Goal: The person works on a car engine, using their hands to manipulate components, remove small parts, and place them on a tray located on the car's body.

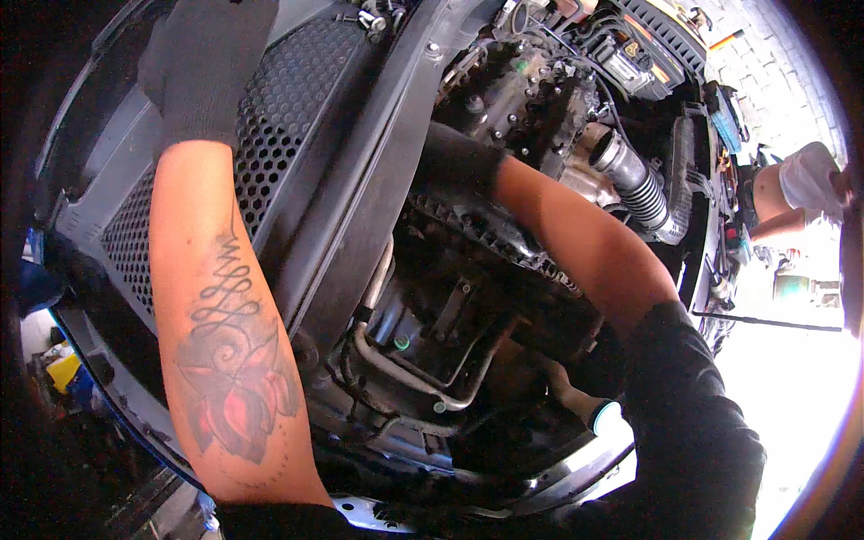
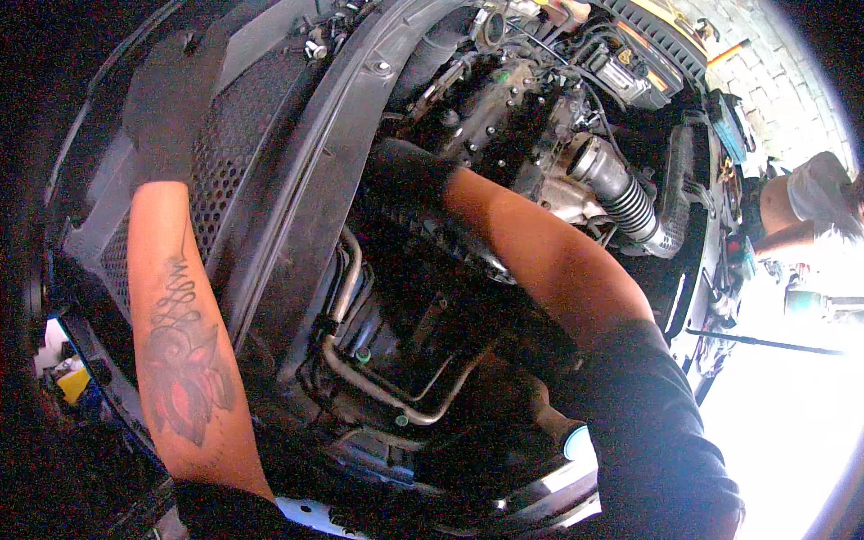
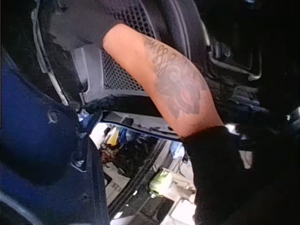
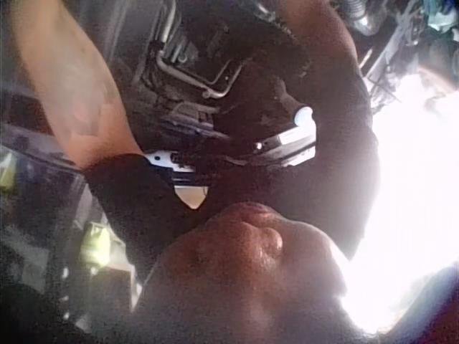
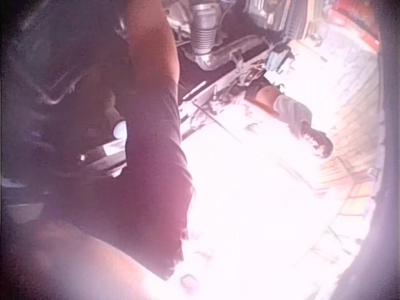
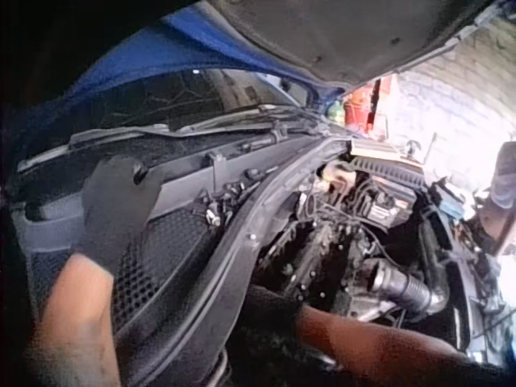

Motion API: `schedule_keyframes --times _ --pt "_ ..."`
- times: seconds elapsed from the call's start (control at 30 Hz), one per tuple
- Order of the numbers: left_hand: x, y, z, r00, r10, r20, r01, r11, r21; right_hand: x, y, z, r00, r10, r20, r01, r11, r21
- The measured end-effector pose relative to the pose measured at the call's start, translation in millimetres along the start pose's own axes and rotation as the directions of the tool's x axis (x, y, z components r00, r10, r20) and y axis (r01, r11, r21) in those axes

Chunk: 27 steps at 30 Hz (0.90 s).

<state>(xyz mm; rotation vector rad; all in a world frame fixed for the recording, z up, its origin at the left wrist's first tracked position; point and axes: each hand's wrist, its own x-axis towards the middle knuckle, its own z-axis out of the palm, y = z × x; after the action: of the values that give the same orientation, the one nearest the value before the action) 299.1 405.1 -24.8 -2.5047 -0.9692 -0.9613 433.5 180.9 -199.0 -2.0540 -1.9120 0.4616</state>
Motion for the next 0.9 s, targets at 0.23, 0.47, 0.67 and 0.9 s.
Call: schedule_keyframes --times 0.23,0.47,0.67,0.9 --pt "1 -1 -2 0.998 0.008 0.057 -0.007 1.000 -0.021 40 30 38 0.998 0.007 -0.068 -0.010 0.999 -0.041" --pt "6 -9 8 0.999 0.003 -0.054 -0.001 0.999 0.043 50 37 49 0.990 0.021 -0.136 -0.021 1.000 -0.003" --pt "2 8 -9 0.991 -0.061 0.118 0.066 0.997 -0.040 50 45 53 0.983 0.044 -0.180 -0.037 0.999 0.038" --pt "0 11 -14 0.993 -0.065 0.098 0.069 0.997 -0.042 47 45 58 0.973 0.058 -0.223 -0.044 0.997 0.068"
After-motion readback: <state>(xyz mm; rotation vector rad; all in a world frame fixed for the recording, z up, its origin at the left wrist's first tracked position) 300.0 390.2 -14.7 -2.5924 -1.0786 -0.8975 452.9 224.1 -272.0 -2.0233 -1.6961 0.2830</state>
